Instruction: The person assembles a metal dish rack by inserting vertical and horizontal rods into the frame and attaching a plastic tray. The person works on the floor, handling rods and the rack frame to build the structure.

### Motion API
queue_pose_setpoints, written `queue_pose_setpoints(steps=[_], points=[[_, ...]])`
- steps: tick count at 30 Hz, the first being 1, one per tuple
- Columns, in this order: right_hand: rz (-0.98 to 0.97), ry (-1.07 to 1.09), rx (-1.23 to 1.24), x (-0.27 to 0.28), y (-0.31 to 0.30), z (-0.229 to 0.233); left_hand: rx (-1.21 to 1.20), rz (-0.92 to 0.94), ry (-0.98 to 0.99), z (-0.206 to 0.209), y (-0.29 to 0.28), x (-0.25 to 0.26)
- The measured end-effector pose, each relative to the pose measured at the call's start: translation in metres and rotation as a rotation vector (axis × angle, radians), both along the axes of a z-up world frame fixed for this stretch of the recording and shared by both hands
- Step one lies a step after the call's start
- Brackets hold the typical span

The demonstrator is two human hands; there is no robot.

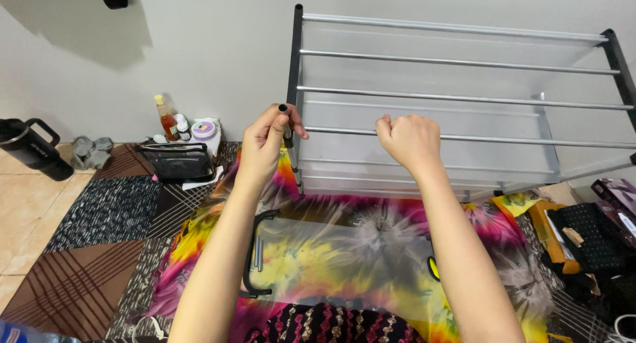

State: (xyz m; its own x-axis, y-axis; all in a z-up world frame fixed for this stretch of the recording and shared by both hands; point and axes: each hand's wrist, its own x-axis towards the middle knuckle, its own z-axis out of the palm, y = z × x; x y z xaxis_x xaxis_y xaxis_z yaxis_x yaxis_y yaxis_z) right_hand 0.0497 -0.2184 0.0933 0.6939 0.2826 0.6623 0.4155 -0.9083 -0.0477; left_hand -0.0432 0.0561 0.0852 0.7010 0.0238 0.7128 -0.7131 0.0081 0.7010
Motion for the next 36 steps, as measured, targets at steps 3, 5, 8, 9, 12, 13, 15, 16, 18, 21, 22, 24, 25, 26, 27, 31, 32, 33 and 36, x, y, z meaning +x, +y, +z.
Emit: queue_pose_setpoints(steps=[3,5,8,9,12,13,15,16,18,21,22,24,25,26,27,31,32,33,36], points=[[-0.013,0.020,-0.008,-0.002,0.000,0.000,0.024,-0.117,0.033,0.018,0.002,-0.008],[-0.010,0.001,-0.021,-0.003,0.000,-0.001,0.102,-0.202,0.094,0.037,0.013,-0.020],[-0.002,-0.036,-0.018,-0.007,0.000,-0.005,0.328,-0.355,-0.161,0.065,0.023,-0.021],[0.003,-0.045,-0.014,-0.008,0.000,-0.007,0.418,-0.409,-0.297,0.071,0.023,-0.017],[0.002,0.007,-0.017,-0.010,-0.005,-0.008,0.419,-0.600,0.331,0.076,0.014,0.008],[0.003,0.010,-0.022,-0.010,-0.006,-0.008,0.339,-0.637,0.380,0.071,0.012,0.011],[0.003,0.014,-0.027,-0.010,-0.008,-0.006,0.180,-0.707,0.475,0.059,0.009,0.016],[0.001,0.017,-0.024,-0.010,-0.009,-0.006,0.210,-0.730,0.437,0.054,0.012,0.015],[-0.004,0.026,-0.018,-0.012,-0.010,-0.008,0.271,-0.778,0.362,0.049,0.019,0.013],[0.015,-0.033,-0.002,-0.016,-0.012,-0.012,0.341,-0.774,0.360,0.044,0.017,0.013],[0.013,-0.028,0.000,-0.016,-0.013,-0.012,0.334,-0.652,0.371,0.044,0.013,0.014],[0.014,-0.019,0.008,-0.014,-0.015,-0.011,0.320,-0.402,0.392,0.040,0.000,0.014],[0.014,-0.040,0.009,-0.013,-0.015,-0.011,0.253,-0.304,0.372,0.037,-0.007,0.013],[0.014,-0.060,0.010,-0.012,-0.015,-0.012,0.185,-0.206,0.351,0.034,-0.014,0.013],[0.013,-0.080,0.013,-0.011,-0.014,-0.013,0.118,-0.109,0.329,0.031,-0.020,0.013],[0.006,-0.106,0.030,-0.003,-0.005,-0.015,-0.161,0.297,0.139,0.027,-0.040,0.024],[0.011,-0.102,0.040,-0.001,-0.001,-0.015,-0.237,0.404,0.110,0.027,-0.045,0.027],[0.016,-0.098,0.047,0.001,0.000,-0.014,-0.314,0.510,0.081,0.028,-0.049,0.031],[0.001,-0.097,0.034,0.008,-0.003,-0.009,-0.393,0.632,0.048,0.029,-0.060,0.035]])
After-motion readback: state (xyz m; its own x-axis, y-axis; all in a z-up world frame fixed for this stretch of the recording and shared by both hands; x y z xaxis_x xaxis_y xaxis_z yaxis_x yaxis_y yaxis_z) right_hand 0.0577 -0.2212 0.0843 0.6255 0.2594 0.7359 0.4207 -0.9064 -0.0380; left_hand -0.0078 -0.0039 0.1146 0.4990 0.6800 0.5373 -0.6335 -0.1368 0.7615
